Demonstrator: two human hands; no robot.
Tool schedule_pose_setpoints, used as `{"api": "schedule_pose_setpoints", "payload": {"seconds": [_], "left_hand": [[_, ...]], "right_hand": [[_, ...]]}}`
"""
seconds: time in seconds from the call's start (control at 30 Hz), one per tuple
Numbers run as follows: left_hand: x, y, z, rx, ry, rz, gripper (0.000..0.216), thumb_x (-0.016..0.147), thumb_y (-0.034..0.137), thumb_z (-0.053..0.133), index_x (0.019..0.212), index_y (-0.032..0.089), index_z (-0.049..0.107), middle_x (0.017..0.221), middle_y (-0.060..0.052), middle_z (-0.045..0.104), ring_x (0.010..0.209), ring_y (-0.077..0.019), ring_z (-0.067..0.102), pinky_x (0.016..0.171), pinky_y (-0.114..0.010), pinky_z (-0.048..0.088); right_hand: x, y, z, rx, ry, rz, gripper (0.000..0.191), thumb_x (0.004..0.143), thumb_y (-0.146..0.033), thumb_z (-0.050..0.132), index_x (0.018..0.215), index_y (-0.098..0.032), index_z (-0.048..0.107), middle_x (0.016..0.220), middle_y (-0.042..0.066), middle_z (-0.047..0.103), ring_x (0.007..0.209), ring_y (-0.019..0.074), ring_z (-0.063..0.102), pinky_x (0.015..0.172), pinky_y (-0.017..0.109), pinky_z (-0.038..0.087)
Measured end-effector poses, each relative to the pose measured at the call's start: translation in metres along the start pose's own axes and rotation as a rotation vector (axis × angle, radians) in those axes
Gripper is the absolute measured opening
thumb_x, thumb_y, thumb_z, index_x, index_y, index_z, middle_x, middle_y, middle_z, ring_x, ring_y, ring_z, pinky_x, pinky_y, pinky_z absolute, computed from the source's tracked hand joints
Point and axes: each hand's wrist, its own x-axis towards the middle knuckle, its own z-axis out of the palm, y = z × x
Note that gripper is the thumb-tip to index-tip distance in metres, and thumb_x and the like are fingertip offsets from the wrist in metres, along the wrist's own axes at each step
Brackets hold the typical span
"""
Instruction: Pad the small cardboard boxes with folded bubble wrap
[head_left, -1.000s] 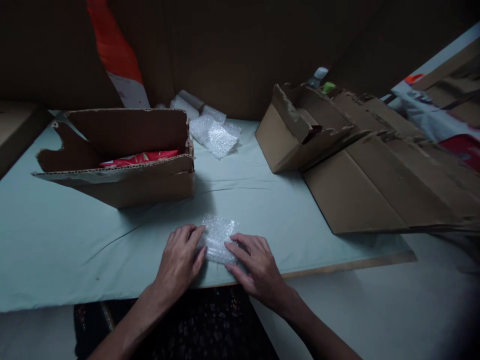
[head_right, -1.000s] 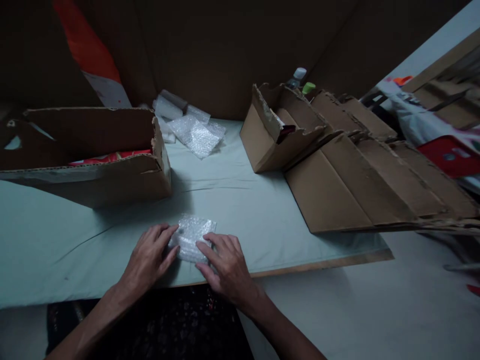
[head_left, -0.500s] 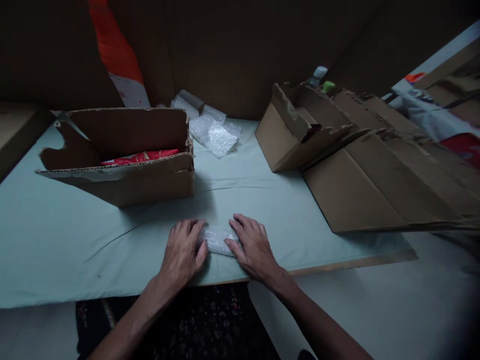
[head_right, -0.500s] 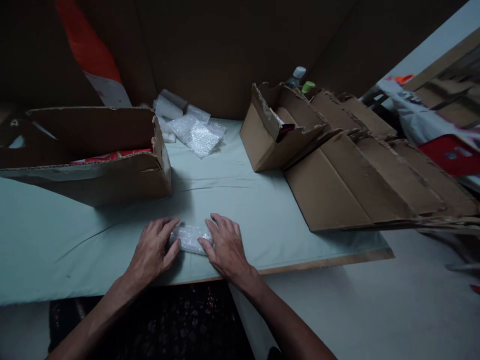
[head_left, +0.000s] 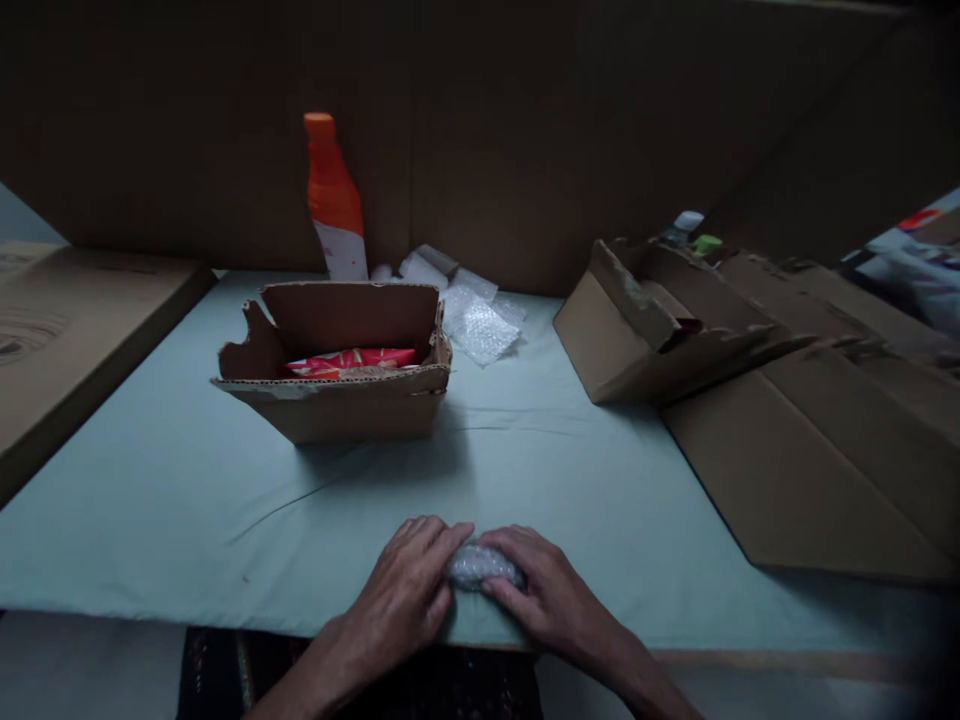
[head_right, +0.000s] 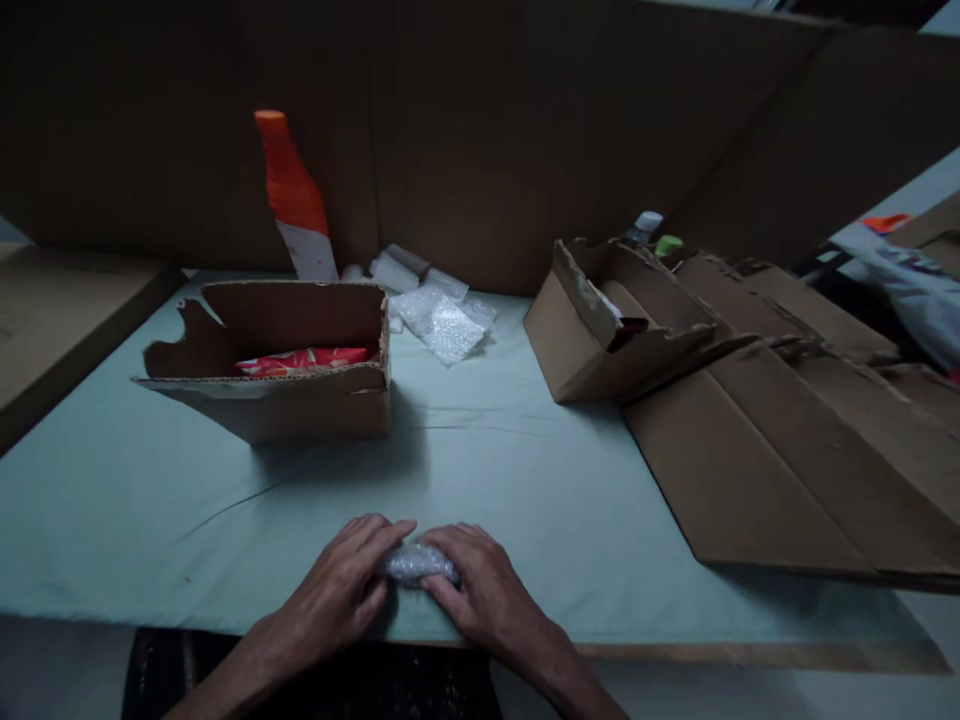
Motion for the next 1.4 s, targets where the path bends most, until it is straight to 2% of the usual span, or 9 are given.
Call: {"api": "schedule_pose_setpoints", "payload": {"seconds": [0.13, 0.33, 0.47, 0.77, 1.0, 1.07, 1.17, 1.27, 1.4], "left_hand": [[-0.007, 0.004, -0.031, -0.004, -0.029, 0.06, 0.06, 0.077, 0.003, 0.055, 0.132, 0.025, 0.051, 0.107, -0.006, 0.064, 0.096, -0.022, 0.061, 0.086, -0.038, 0.056], [0.01, 0.001, -0.143, 0.508, 0.67, 0.217, 0.056, 0.084, 0.006, 0.063, 0.137, 0.017, 0.051, 0.135, -0.018, 0.056, 0.138, -0.0336, 0.046, 0.112, -0.052, 0.041], [0.02, -0.022, -0.18, 0.751, 0.772, 0.194, 0.044, 0.084, 0.005, 0.066, 0.126, 0.016, 0.059, 0.118, -0.015, 0.068, 0.128, -0.0345, 0.056, 0.114, -0.061, 0.035], [0.0, -0.048, -0.167, 0.699, 0.737, 0.268, 0.03, 0.082, 0.003, 0.068, 0.108, 0.017, 0.068, 0.098, -0.007, 0.075, 0.104, -0.0247, 0.067, 0.115, -0.056, 0.035], [0.01, -0.041, -0.172, 0.675, 0.775, 0.252, 0.038, 0.079, 0.002, 0.07, 0.114, 0.018, 0.066, 0.1, -0.007, 0.072, 0.107, -0.0265, 0.066, 0.112, -0.056, 0.039], [0.006, -0.039, -0.171, 0.637, 0.848, 0.2, 0.053, 0.079, 0.004, 0.072, 0.128, 0.02, 0.061, 0.114, -0.011, 0.068, 0.119, -0.0294, 0.061, 0.112, -0.055, 0.041], [-0.008, -0.049, -0.167, 0.483, 0.975, 0.034, 0.076, 0.081, 0.012, 0.074, 0.149, 0.028, 0.044, 0.14, -0.012, 0.056, 0.135, -0.0301, 0.05, 0.117, -0.051, 0.039], [-0.026, -0.078, -0.156, 0.135, 0.918, -0.173, 0.073, 0.086, 0.026, 0.07, 0.152, 0.033, 0.039, 0.15, -0.008, 0.048, 0.136, -0.0296, 0.05, 0.118, -0.051, 0.038], [-0.03, -0.115, -0.142, -0.306, 0.768, -0.376, 0.065, 0.086, 0.04, 0.07, 0.145, 0.032, 0.046, 0.148, -0.009, 0.05, 0.129, -0.0295, 0.056, 0.111, -0.049, 0.047]], "right_hand": [[0.018, -0.013, -0.026, -0.074, -0.097, -0.122, 0.019, 0.09, -0.021, 0.065, 0.108, -0.022, 0.071, 0.099, 0.005, 0.074, 0.094, 0.0222, 0.066, 0.093, 0.042, 0.05], [0.065, -0.078, -0.119, -0.061, 0.334, -0.38, 0.01, 0.091, -0.021, 0.065, 0.099, -0.023, 0.07, 0.091, 0.004, 0.071, 0.081, 0.0163, 0.067, 0.067, 0.025, 0.052], [0.121, -0.127, -0.153, -0.192, 0.526, -0.456, 0.018, 0.088, -0.022, 0.066, 0.105, -0.02, 0.069, 0.096, 0.004, 0.073, 0.081, 0.0162, 0.066, 0.066, 0.024, 0.05], [0.242, -0.168, -0.113, -0.75, -0.414, -0.41, 0.01, 0.086, -0.019, 0.066, 0.086, -0.018, 0.076, 0.08, 0.005, 0.075, 0.078, 0.0189, 0.067, 0.068, 0.027, 0.04], [0.258, -0.178, -0.095, -0.917, -0.625, -0.387, 0.022, 0.092, -0.012, 0.055, 0.098, -0.013, 0.076, 0.09, 0.011, 0.076, 0.081, 0.0206, 0.069, 0.066, 0.028, 0.044], [0.245, -0.169, -0.115, -0.764, -0.502, -0.471, 0.02, 0.092, -0.017, 0.06, 0.105, -0.016, 0.074, 0.103, 0.01, 0.076, 0.09, 0.0206, 0.069, 0.074, 0.029, 0.048], [0.204, -0.136, -0.15, -0.436, 0.023, -0.531, 0.024, 0.094, -0.024, 0.061, 0.116, -0.019, 0.071, 0.117, 0.009, 0.073, 0.102, 0.0206, 0.068, 0.086, 0.032, 0.051], [0.157, -0.087, -0.157, -0.162, 0.522, -0.285, 0.018, 0.094, -0.029, 0.063, 0.107, -0.02, 0.072, 0.101, 0.006, 0.076, 0.088, 0.0184, 0.069, 0.078, 0.031, 0.054], [0.142, -0.039, -0.099, 0.017, 0.379, -0.15, 0.05, 0.082, -0.032, 0.071, 0.13, -0.019, 0.061, 0.124, 0.011, 0.069, 0.097, 0.0229, 0.068, 0.082, 0.037, 0.056]]}}
